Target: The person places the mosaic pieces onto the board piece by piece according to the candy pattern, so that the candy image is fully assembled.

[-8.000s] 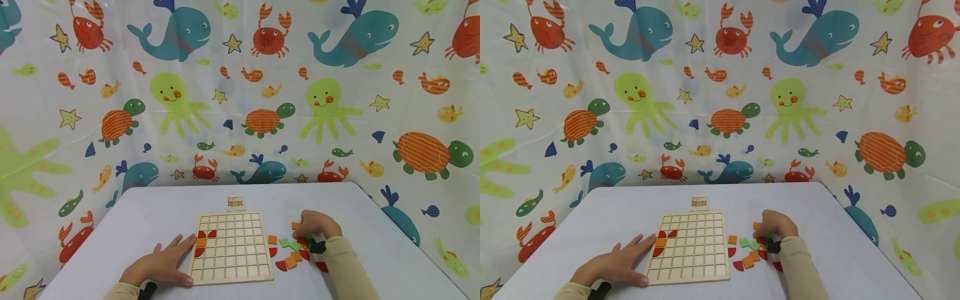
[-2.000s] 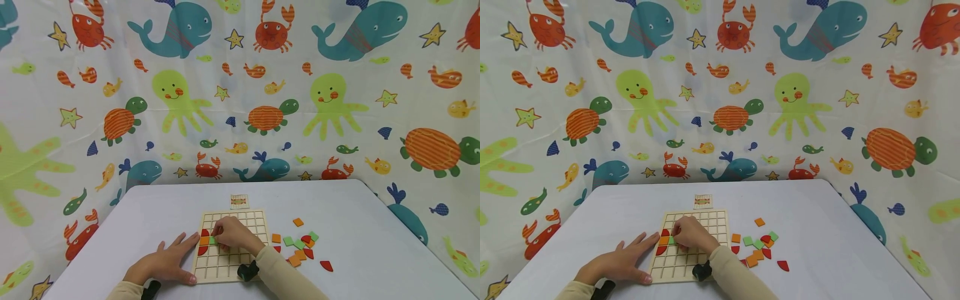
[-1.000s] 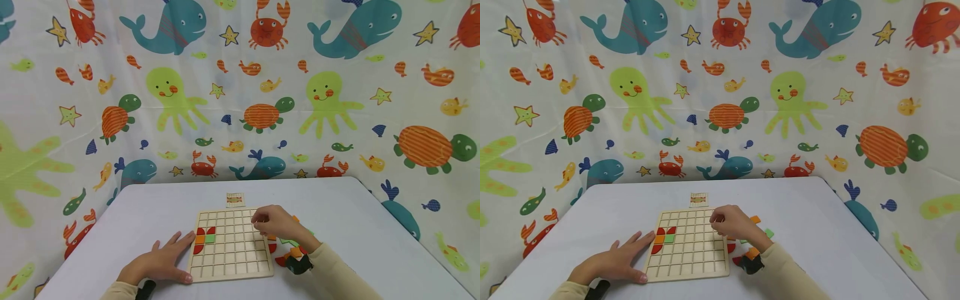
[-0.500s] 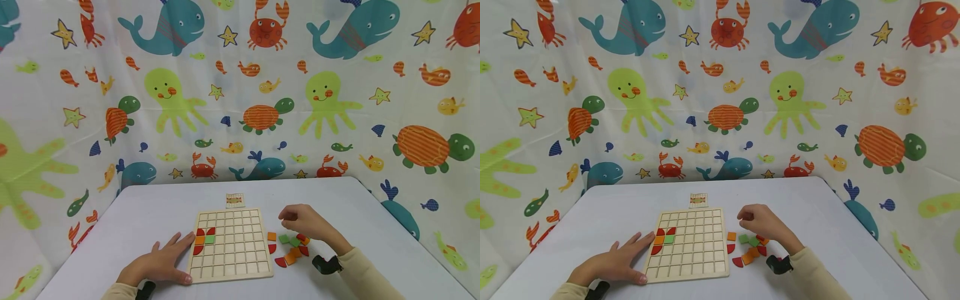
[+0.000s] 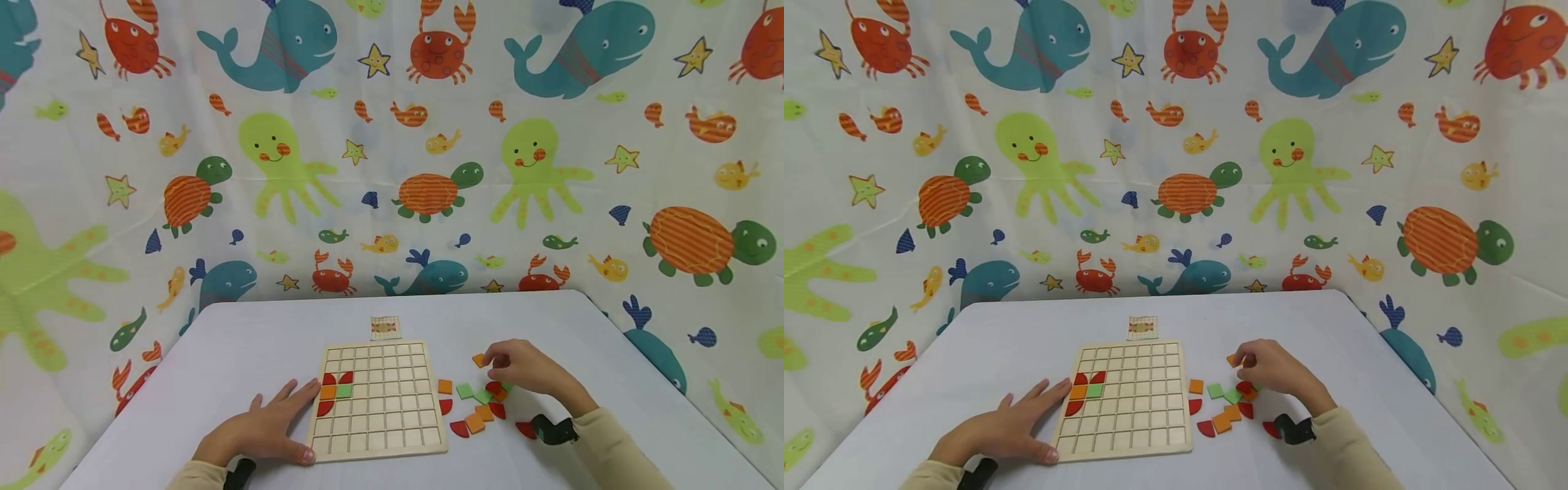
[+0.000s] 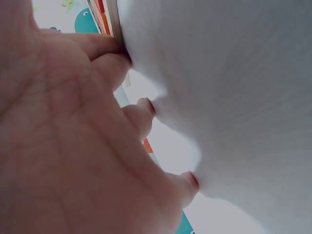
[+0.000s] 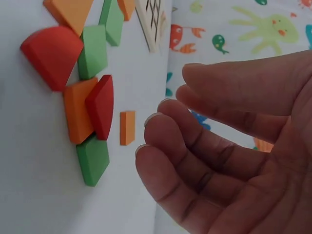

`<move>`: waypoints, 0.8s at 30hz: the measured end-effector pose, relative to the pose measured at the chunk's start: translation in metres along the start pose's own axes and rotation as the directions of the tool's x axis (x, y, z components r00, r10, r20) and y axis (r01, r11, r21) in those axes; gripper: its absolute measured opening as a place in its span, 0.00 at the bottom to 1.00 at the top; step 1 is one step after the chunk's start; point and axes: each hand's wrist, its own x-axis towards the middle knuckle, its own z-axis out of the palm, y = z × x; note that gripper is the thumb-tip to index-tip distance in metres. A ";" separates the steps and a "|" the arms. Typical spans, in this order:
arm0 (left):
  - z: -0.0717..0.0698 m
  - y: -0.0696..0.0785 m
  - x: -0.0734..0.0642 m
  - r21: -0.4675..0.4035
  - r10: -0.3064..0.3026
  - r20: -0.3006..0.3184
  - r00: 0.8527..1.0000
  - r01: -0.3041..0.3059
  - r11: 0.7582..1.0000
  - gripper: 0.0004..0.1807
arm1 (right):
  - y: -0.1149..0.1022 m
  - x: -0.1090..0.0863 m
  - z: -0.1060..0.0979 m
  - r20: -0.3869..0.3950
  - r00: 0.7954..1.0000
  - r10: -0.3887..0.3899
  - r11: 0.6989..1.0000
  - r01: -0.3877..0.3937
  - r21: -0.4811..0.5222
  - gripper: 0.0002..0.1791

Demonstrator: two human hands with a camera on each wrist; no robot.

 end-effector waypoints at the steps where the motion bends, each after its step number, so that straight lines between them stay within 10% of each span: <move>1: 0.000 0.000 0.000 0.000 0.000 0.001 1.000 0.000 1.000 0.66 | 0.001 0.000 0.000 0.003 1.000 0.013 1.000 -0.013 -0.005 0.07; 24: 0.002 -0.010 -0.002 0.004 0.018 0.005 1.000 -0.018 1.000 0.67 | 0.010 -0.003 0.021 0.053 0.992 0.116 0.991 -0.111 -0.079 0.05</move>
